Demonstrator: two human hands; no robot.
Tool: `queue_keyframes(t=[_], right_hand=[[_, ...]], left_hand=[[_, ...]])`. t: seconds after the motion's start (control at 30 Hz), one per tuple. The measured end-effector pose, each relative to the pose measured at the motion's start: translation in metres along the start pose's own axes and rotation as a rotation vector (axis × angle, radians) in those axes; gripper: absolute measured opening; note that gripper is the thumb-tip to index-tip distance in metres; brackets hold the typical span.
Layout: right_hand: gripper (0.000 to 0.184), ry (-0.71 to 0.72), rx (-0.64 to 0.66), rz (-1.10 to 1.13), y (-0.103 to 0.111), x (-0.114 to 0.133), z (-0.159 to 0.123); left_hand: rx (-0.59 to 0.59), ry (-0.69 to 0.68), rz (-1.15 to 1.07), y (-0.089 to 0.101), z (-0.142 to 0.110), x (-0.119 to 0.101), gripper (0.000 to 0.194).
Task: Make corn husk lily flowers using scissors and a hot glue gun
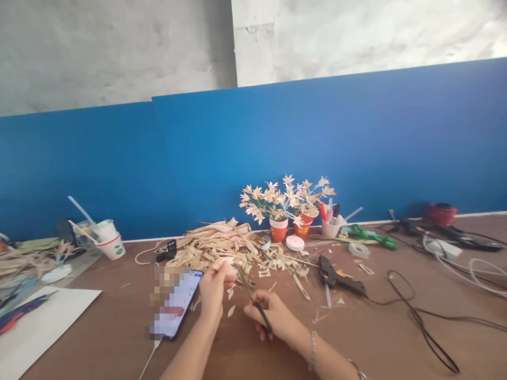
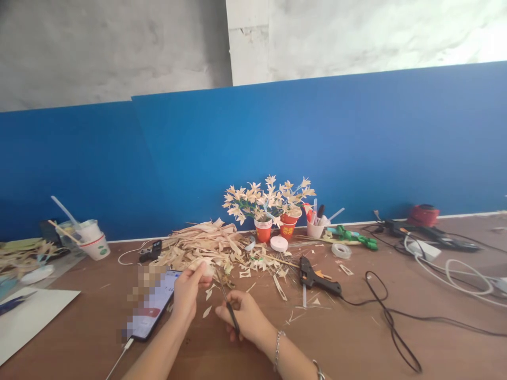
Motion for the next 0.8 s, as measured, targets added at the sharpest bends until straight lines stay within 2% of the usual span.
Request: queue_keyframes(t=[0.17, 0.8], right_hand=[[0.029, -0.017, 0.008, -0.008, -0.002, 0.001, 0.000], [0.034, 0.030, -0.025, -0.021, -0.001, -0.001, 0.001]], left_hand=[[0.056, -0.010, 0.071, -0.002, -0.002, 0.001, 0.037], [0.087, 0.060, 0.045, -0.007, -0.010, -0.002, 0.031]])
Point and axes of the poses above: each hand's wrist, its own z-axis towards the middle knuckle, its own y-axis out of the back of the hand, x = y × z, the point moved 1 cm from there along z, towards the middle knuckle, and after that the axes turned 3 degrees about z, right-handed, at the moved point
